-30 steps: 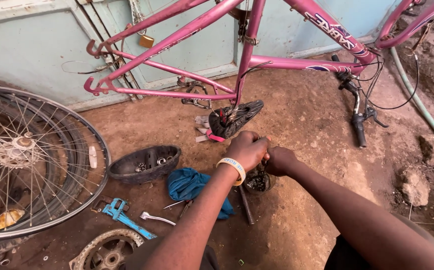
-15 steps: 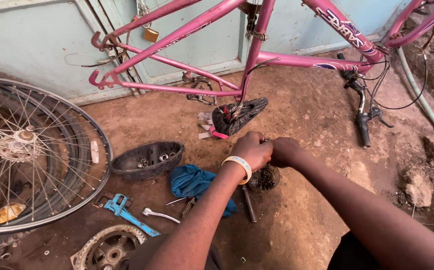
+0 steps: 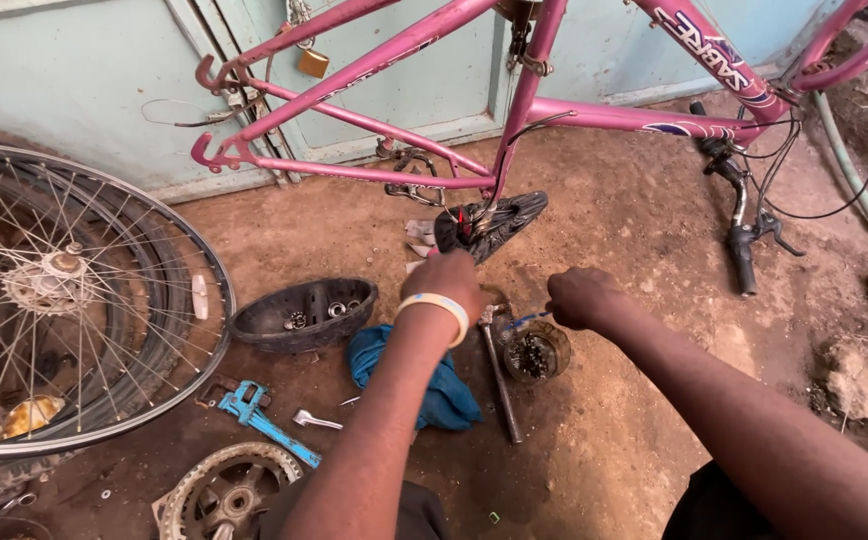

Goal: Cleaning a bicycle chain by scrubbing it with a toothbrush and rotating it to reach all links.

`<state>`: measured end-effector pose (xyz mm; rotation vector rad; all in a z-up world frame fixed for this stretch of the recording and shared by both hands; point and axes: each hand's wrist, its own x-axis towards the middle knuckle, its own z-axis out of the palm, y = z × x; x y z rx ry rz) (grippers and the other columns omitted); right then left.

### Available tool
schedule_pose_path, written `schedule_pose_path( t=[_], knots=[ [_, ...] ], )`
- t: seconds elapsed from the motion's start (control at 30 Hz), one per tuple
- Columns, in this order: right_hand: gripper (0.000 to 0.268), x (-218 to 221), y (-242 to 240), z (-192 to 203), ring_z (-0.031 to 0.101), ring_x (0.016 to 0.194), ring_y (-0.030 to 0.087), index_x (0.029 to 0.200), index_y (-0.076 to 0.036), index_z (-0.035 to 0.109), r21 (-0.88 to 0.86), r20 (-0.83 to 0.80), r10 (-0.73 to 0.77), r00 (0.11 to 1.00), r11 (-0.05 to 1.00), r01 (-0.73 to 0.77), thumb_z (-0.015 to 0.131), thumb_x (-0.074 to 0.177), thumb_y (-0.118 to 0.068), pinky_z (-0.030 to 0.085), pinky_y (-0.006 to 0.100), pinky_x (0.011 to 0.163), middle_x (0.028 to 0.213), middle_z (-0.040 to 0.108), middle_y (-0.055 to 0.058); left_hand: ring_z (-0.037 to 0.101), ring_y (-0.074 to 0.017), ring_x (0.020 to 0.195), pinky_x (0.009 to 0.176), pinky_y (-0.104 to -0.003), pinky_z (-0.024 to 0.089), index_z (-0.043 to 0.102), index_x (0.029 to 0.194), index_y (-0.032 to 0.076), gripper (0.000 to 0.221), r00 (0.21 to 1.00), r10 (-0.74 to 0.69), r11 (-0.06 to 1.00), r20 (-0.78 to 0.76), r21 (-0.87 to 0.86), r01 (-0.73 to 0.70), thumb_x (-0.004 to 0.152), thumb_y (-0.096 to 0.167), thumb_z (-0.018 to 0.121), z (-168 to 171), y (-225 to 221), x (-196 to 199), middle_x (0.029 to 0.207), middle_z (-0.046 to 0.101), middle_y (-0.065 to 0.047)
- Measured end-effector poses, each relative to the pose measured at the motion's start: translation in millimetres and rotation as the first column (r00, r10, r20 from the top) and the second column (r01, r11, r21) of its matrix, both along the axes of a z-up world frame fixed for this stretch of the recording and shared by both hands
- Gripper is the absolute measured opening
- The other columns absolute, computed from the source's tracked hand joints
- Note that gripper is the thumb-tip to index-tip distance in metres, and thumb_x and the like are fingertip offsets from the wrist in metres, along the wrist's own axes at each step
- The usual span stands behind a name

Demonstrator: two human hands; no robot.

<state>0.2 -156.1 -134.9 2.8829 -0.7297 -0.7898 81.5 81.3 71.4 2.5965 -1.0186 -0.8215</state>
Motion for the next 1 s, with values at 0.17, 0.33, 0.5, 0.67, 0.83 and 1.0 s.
schedule_pose_path(
  t=[0.17,0.33,0.5,0.67,0.83,1.0],
  knots=[
    [0.028,3,-2,-17,0.077,0.097,0.031,0.106,-0.014,0.080,0.002,0.040,0.017,0.999,1.000,-0.017,0.073,0.090,-0.036,0.063,0.044,0.080,0.096,0.078,0.013,0.068,-0.0468,0.113,0.096,-0.056,0.056,0.073,0.105,-0.002,0.033,0.987,0.161,0.962,-0.024,-0.220,-0.162,0.094,0.019,0.050,21,9,12,0.109,0.074,-0.026],
    [0.016,10,9,22,0.078,0.096,0.032,0.092,-0.015,0.082,-0.017,-0.026,0.014,1.000,1.000,-0.015,0.080,0.078,-0.020,0.063,0.044,0.081,0.088,0.079,0.012,0.069,-0.0440,0.113,0.098,-0.053,0.055,0.074,0.108,0.005,0.036,0.954,0.205,0.865,-0.219,-0.415,-0.281,0.085,0.023,0.054,-7,-2,16,0.104,0.075,-0.023],
    [0.024,-3,-2,-26,0.078,0.093,0.032,0.099,-0.013,0.078,-0.037,0.006,0.062,0.998,0.997,-0.061,0.081,0.077,-0.023,0.063,0.047,0.077,0.088,0.077,0.012,0.072,-0.0333,0.105,0.097,-0.046,0.055,0.077,0.097,0.012,0.031,0.916,0.133,0.772,-0.378,-0.539,-0.335,0.077,0.027,0.059,-16,-11,15,0.087,0.075,-0.012],
    [0.021,-18,-9,-64,0.077,0.087,0.035,0.098,-0.008,0.075,-0.121,0.158,0.131,0.979,0.986,-0.113,0.074,0.082,-0.020,0.064,0.046,0.069,0.087,0.073,0.014,0.064,-0.0141,0.068,0.059,-0.028,0.052,0.076,0.091,0.002,0.022,0.846,-0.075,0.509,-0.528,-0.750,-0.422,0.076,0.011,0.064,-10,-28,1,0.070,0.068,-0.011],
    [0.014,-44,-18,-101,0.070,0.105,0.030,0.099,-0.023,0.078,-0.652,-0.203,0.586,0.785,0.517,-0.554,0.068,0.090,-0.029,0.058,0.045,0.088,0.098,0.074,0.008,0.052,-0.0059,0.053,0.042,-0.021,0.039,0.073,0.092,0.001,0.014,0.685,-0.260,0.310,-0.680,-0.731,-0.608,0.079,0.006,0.069,9,-35,-10,0.068,0.062,-0.011],
    [0.009,-64,-9,-120,0.065,0.059,0.025,0.086,-0.017,0.063,-0.441,0.070,0.687,0.723,0.671,-0.596,0.069,0.079,-0.019,0.055,0.042,0.050,0.067,0.059,0.005,0.061,-0.0114,0.054,0.048,-0.025,0.046,0.075,0.086,0.011,0.015,0.756,-0.046,0.496,-0.653,-0.672,-0.550,0.074,0.015,0.066,-36,-52,-1,0.059,0.063,-0.005]
  ],
)
